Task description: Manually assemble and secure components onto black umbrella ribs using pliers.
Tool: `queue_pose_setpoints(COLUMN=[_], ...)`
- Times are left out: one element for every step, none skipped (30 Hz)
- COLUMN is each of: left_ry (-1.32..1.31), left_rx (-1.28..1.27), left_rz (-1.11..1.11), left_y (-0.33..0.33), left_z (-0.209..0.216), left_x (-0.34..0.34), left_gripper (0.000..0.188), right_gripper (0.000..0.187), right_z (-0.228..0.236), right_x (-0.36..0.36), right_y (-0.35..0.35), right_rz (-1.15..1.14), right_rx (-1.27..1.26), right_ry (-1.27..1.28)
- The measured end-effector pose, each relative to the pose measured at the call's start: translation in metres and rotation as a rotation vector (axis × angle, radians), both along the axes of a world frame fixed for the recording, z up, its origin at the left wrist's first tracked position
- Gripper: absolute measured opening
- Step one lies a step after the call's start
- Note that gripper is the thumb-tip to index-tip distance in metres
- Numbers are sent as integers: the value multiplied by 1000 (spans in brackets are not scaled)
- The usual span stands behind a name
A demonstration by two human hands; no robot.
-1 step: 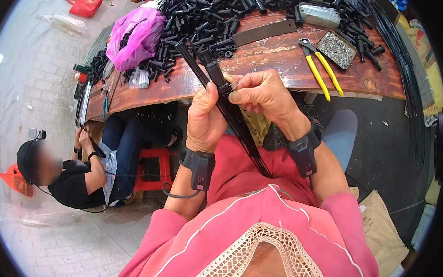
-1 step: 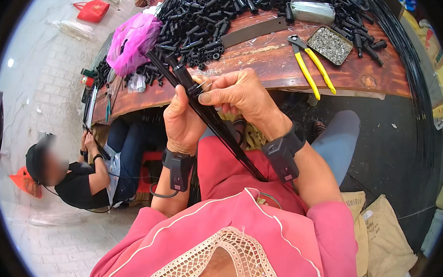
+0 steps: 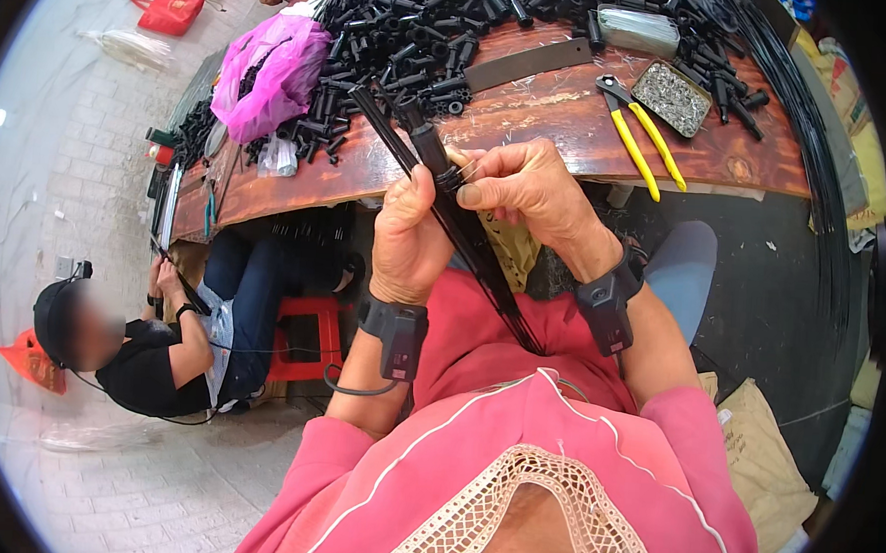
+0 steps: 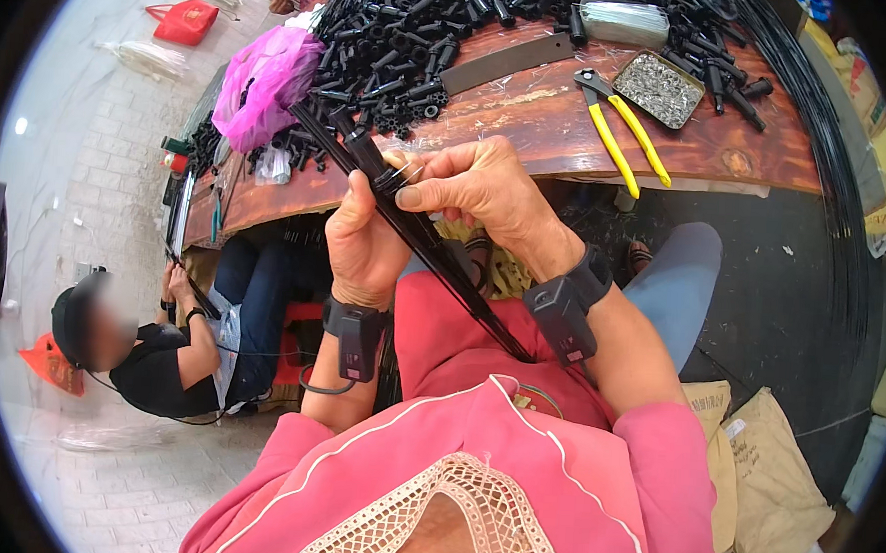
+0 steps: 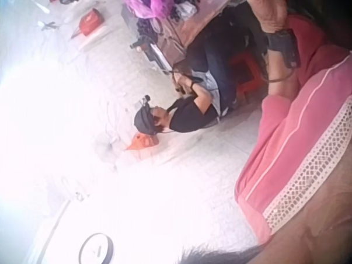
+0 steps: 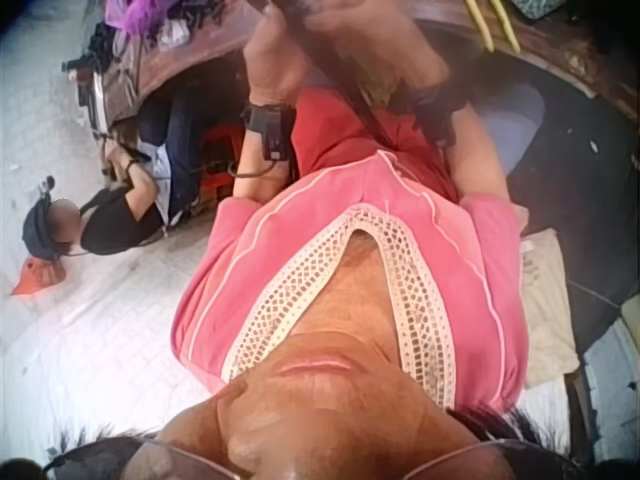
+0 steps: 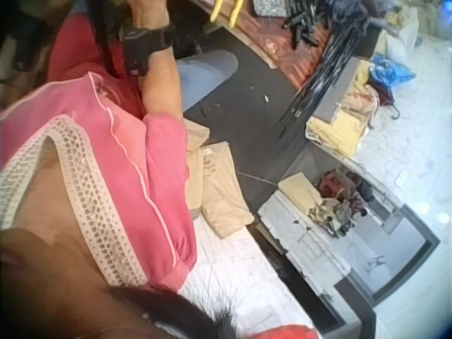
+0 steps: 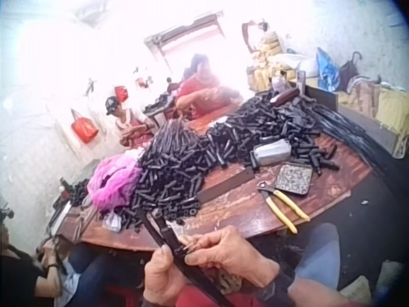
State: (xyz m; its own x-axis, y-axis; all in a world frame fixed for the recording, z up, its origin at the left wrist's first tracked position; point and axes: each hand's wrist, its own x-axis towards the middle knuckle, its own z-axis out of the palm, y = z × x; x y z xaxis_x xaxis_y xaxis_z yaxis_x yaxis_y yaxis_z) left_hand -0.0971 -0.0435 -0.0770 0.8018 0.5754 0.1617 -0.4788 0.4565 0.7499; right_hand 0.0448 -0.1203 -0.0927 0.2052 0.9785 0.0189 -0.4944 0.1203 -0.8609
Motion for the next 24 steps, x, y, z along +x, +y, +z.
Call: queue_pose_setpoints(left_ry=[51,52,89,126,127,171,214,256,303,302,296,290,288,234,183,184,140,95,81,81,-20,-121,-135,-137], left_rx=[2,2,14,27,25,72,118,164,178,179,164,150,152,169,188,190,180,164,128,122,63,2,-5,-9], left_rz=[103,106,47,-11,-16,-66,-116,-167,-127,-126,-154,-186,-186,-202,-219,-221,-227,-235,-241,-245,-293,-340,-346,-346], left_y=[-2,-1,0,2,3,5,6,5,2,0,-4,-6,-5,-3,-2,-3,-4,-5,-5,-6,-7,-8,-8,-8], left_z=[0,2,5,9,12,17,21,24,28,29,29,29,26,20,16,12,9,4,-3,-8,-11,-13,-15,-17], left_x=[0,-3,-6,-9,-11,-15,-18,-18,-17,-16,-17,-17,-15,-14,-12,-10,-8,-5,-3,-1,1,3,3,5], left_gripper=[39,39,37,35,35,35,35,35,39,39,43,46,46,49,52,52,53,54,55,55,56,57,56,56], right_gripper=[18,17,17,17,16,16,16,15,15,15,14,14,14,14,14,14,14,14,16,18,18,20,24,24], right_z=[8,13,11,7,4,4,4,5,10,15,19,21,23,24,26,28,29,28,27,26,22,14,10,11], right_x=[-3,-5,-4,0,4,7,11,13,15,16,16,17,17,18,17,17,16,17,19,20,21,21,22,20], right_y=[-4,-7,-7,-7,-7,-6,-6,-6,-7,-8,-9,-9,-10,-10,-12,-14,-15,-15,-14,-13,-8,-2,2,2], right_rz=[-56,-111,-116,-111,-106,-106,-73,-39,-39,-10,19,18,64,111,108,140,173,169,129,89,87,24,-41,-39], right_rx=[38,77,74,118,161,162,204,247,248,257,265,268,280,292,295,300,304,299,325,349,347,467,587,582], right_ry=[-64,-129,-127,-131,-135,-134,-223,-312,-313,-291,-268,-271,-260,-249,-249,-191,-133,-133,-215,-296,-296,-419,-543,-543])
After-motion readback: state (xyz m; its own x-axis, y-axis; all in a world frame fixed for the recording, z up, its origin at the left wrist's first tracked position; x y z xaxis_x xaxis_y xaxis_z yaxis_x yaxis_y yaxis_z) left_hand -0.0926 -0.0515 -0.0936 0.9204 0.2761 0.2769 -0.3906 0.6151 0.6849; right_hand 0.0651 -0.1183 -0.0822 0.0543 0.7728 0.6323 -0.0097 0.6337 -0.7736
